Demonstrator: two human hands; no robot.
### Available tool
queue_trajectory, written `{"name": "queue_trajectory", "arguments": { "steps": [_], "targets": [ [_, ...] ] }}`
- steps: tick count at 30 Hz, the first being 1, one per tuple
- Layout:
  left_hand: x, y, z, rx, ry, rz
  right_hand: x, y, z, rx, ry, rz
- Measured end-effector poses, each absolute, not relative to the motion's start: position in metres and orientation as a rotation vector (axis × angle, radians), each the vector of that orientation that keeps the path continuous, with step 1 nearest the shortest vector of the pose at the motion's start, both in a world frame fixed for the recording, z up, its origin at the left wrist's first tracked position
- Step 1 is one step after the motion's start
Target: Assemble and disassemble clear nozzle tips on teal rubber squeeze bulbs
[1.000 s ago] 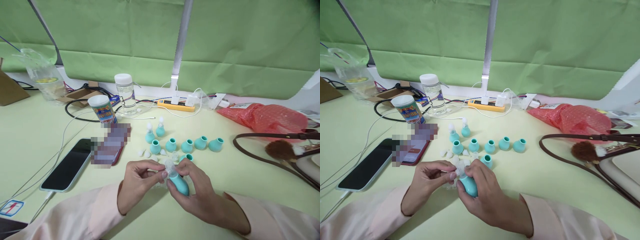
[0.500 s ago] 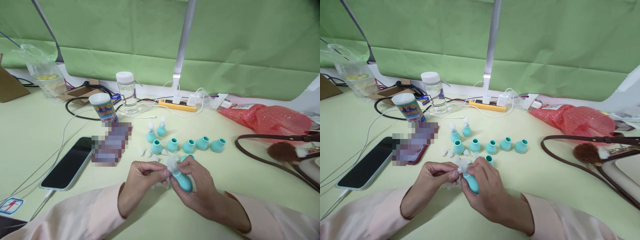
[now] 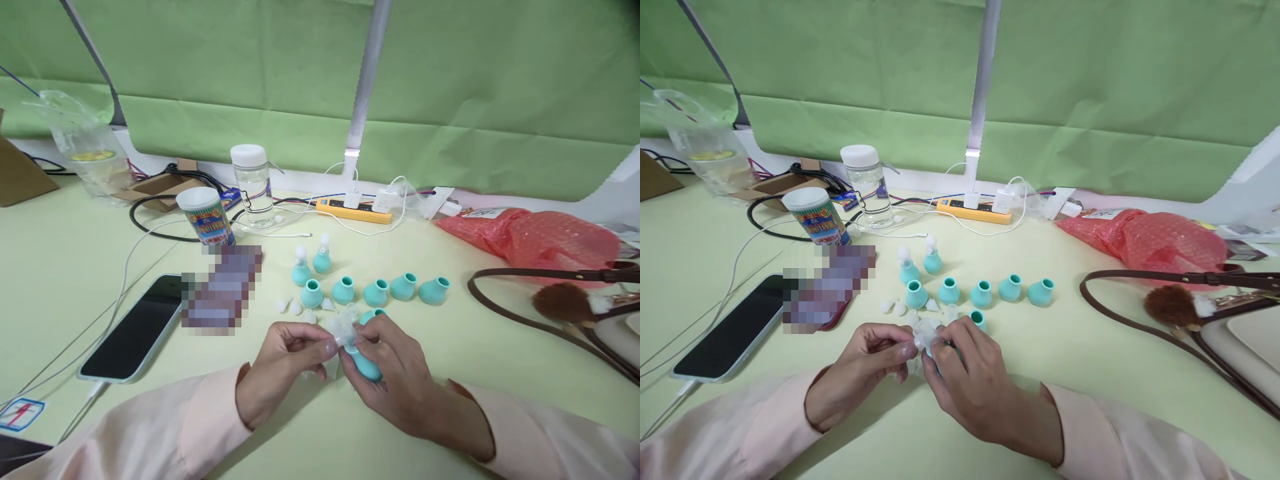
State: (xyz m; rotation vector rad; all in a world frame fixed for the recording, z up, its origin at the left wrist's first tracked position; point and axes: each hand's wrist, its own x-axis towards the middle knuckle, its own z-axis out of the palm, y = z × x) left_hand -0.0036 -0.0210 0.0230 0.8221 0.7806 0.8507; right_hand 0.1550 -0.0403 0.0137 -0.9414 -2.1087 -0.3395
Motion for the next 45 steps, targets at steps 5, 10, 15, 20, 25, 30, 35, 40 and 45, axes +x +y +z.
{"name": "queue_trajectory", "arguments": {
  "steps": [5,10,15,20,25,30,35,40,45],
  "targets": [
    [-0.006,-0.017,0.027,0.756,0.721,0.787,0.151,-0.043,0.018,-0.942,-1.956,0.03],
    [-0.011,-0.007,0.028,0.752,0.531,0.692,0.15,-0.05,0.027,-0.949,-1.763,0.525],
    [-0.013,0.0,0.026,0.776,0.411,0.604,0.151,-0.053,0.034,-0.966,-1.491,1.1],
    [-0.013,0.001,0.024,0.817,0.364,0.607,0.151,-0.053,0.035,-0.934,-1.285,1.352],
    [-0.018,0.007,0.026,1.015,0.372,0.665,0.158,-0.048,0.038,-0.939,-1.183,1.293],
    [-0.021,0.015,0.027,2.045,0.937,0.923,0.164,-0.044,0.043,-0.905,-1.252,1.144],
    [-0.02,0.02,0.013,2.691,1.098,0.8,0.164,-0.042,0.043,-0.903,-1.238,1.181],
    [-0.021,0.021,0.011,2.606,1.075,0.884,0.159,-0.043,0.048,-0.95,-1.299,1.23],
    [-0.021,0.008,0.023,2.302,1.021,1.201,0.156,-0.043,0.045,-1.161,-1.583,0.998]
  ]
}}
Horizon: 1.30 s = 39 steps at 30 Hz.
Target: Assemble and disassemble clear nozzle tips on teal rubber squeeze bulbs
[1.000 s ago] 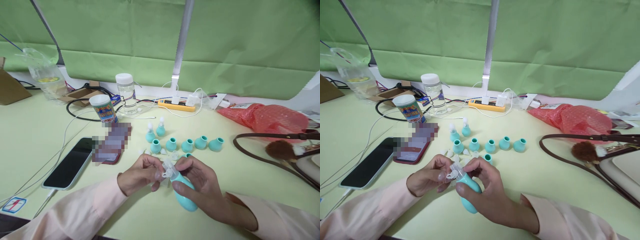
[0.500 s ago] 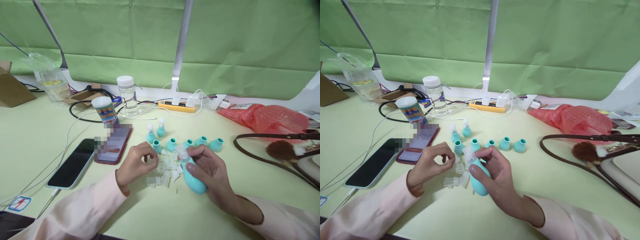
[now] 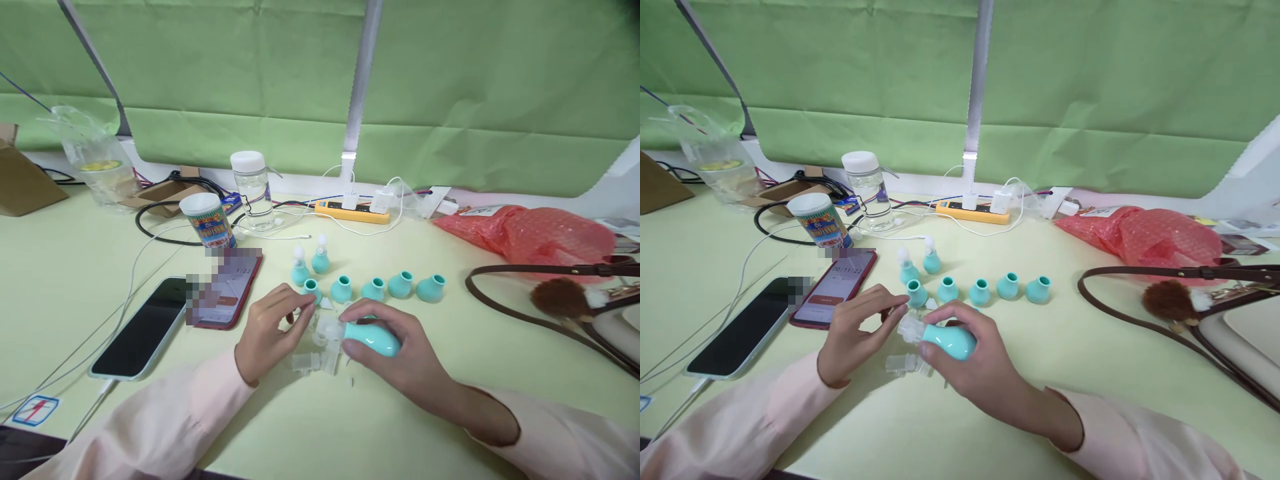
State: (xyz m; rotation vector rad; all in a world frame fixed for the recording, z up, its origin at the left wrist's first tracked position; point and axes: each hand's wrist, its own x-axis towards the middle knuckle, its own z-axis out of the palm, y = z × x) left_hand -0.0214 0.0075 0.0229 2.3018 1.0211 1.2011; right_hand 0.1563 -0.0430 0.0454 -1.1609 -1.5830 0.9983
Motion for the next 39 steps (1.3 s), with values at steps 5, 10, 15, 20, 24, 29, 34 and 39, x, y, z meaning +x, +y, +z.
{"name": "queue_trajectory", "arguments": {
  "steps": [5,10,15,20,24,29,34,39],
  "targets": [
    [-0.022,-0.007,0.034,2.182,0.771,0.978,0.153,-0.043,0.037,-1.083,-1.812,0.712],
    [-0.015,-0.014,0.031,2.187,0.742,0.742,0.15,-0.049,0.032,-0.992,-1.907,0.578],
    [-0.012,-0.016,0.025,1.996,0.798,0.627,0.15,-0.054,0.028,-1.016,-1.89,0.456],
    [-0.01,-0.019,0.026,1.837,0.856,0.683,0.15,-0.056,0.021,-1.132,-1.688,0.602],
    [-0.009,-0.018,0.027,1.535,0.845,0.642,0.149,-0.054,0.027,-1.099,-1.588,1.205],
    [-0.017,-0.002,0.03,1.396,0.973,0.854,0.164,-0.044,0.059,-1.106,-1.527,1.174],
    [-0.022,0.011,0.036,2.06,1.151,0.825,0.191,-0.009,0.09,-1.124,-1.599,0.661],
    [-0.022,0.015,0.034,2.341,1.248,0.618,0.208,0.037,0.088,-1.329,-1.743,0.339]
  ]
}}
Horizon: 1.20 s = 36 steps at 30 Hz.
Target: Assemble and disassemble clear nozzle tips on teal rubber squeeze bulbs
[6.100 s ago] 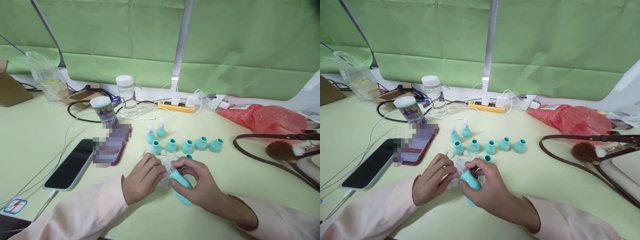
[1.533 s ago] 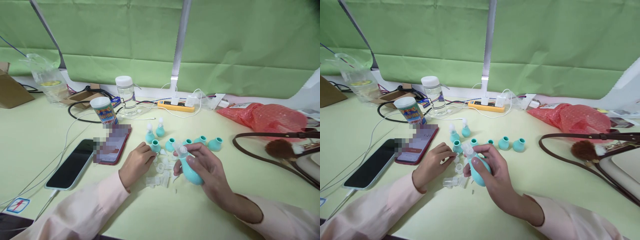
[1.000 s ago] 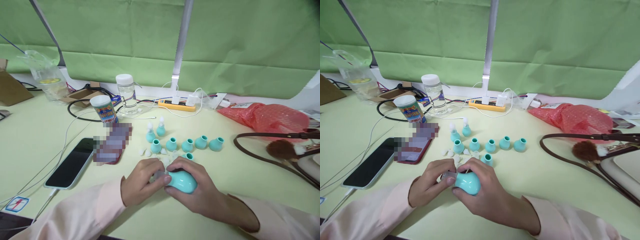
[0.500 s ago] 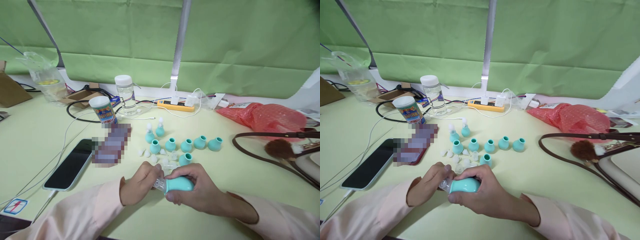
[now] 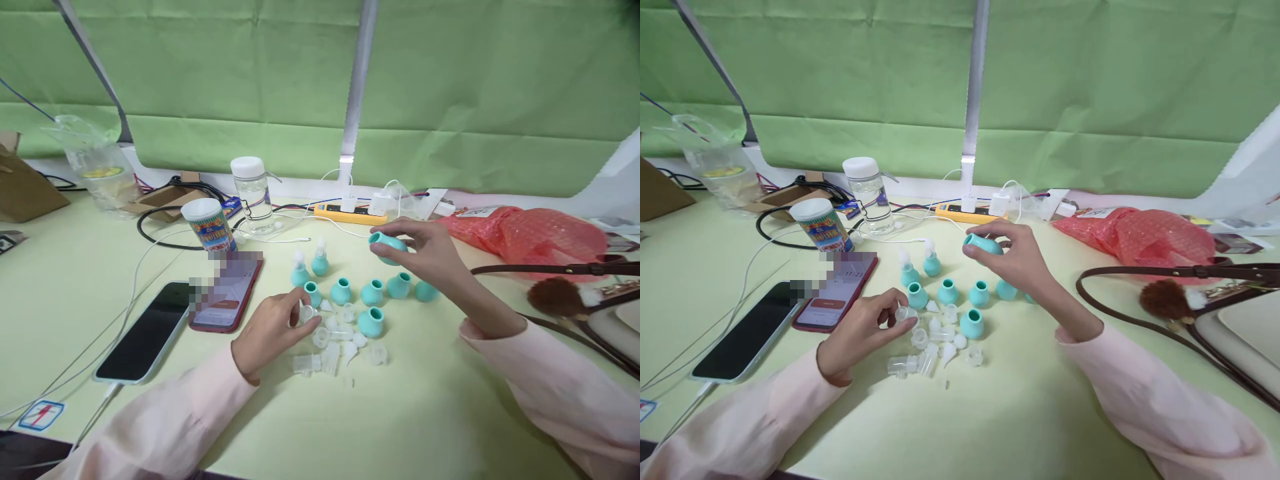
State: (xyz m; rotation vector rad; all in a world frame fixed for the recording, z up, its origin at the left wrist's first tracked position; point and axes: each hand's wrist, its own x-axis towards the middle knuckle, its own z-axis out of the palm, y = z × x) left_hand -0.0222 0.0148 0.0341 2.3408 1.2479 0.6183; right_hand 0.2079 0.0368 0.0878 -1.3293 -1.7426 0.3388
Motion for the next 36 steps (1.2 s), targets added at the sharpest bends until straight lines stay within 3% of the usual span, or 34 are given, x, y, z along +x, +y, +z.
{"name": "queue_trajectory", "arguments": {
  "steps": [6,13,25,36],
  "targets": [
    [-0.025,0.019,0.025,2.504,1.189,0.493,0.215,0.07,0.051,-1.638,-1.9,0.085],
    [-0.023,0.018,0.022,2.632,1.217,0.356,0.213,0.08,0.04,-1.721,-2.108,0.051],
    [-0.022,0.013,0.017,2.801,1.097,0.423,0.161,0.086,0.049,-1.246,-2.521,0.192],
    [-0.022,0.015,0.008,2.845,1.096,0.412,0.161,0.088,0.058,-1.267,-1.985,-0.082]
  ]
}}
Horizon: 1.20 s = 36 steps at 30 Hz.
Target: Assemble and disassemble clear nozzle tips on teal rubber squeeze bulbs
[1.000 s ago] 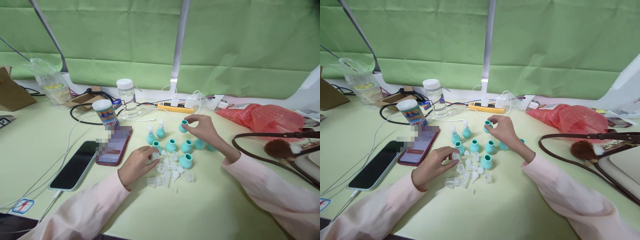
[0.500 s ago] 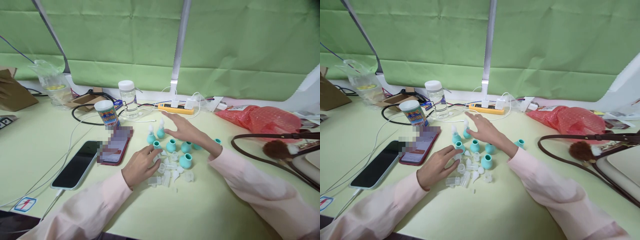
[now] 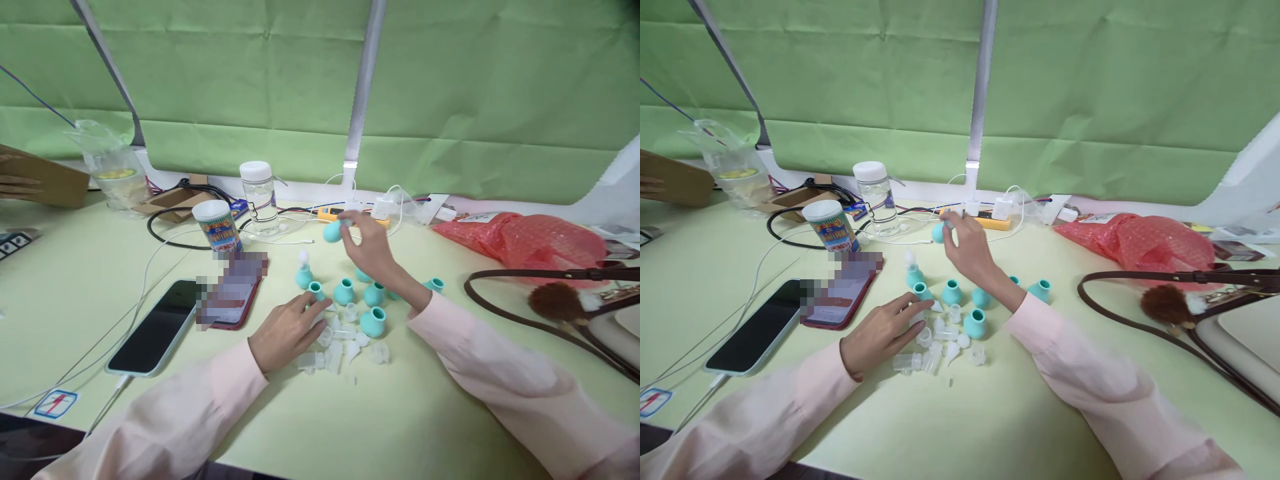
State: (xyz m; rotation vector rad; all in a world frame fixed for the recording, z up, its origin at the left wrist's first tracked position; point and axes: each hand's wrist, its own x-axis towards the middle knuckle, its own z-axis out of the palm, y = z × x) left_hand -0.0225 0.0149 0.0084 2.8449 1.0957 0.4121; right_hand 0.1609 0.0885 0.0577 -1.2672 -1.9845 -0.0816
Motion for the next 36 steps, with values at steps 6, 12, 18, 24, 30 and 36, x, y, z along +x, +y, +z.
{"name": "queue_trajectory", "arguments": {
  "steps": [6,12,18,24,30,36],
  "targets": [
    [-0.021,0.017,0.006,2.766,1.08,0.619,0.169,0.038,0.082,-0.909,-1.702,-0.114],
    [-0.022,0.016,0.004,2.753,0.857,0.949,0.171,-0.023,0.084,-0.812,-2.754,-0.085],
    [-0.022,0.015,0.003,2.764,0.765,0.998,0.178,-0.041,0.063,-0.952,-2.592,0.127],
    [-0.019,0.015,0.002,2.679,0.81,0.848,0.18,-0.038,0.054,-0.986,-2.471,0.155],
    [-0.023,0.01,0.012,2.586,0.72,1.252,0.176,-0.038,0.052,-1.143,-2.557,0.164],
    [-0.019,-0.003,0.021,2.632,0.509,1.131,0.165,-0.051,0.048,-1.2,-2.669,0.128]
  ]
}}
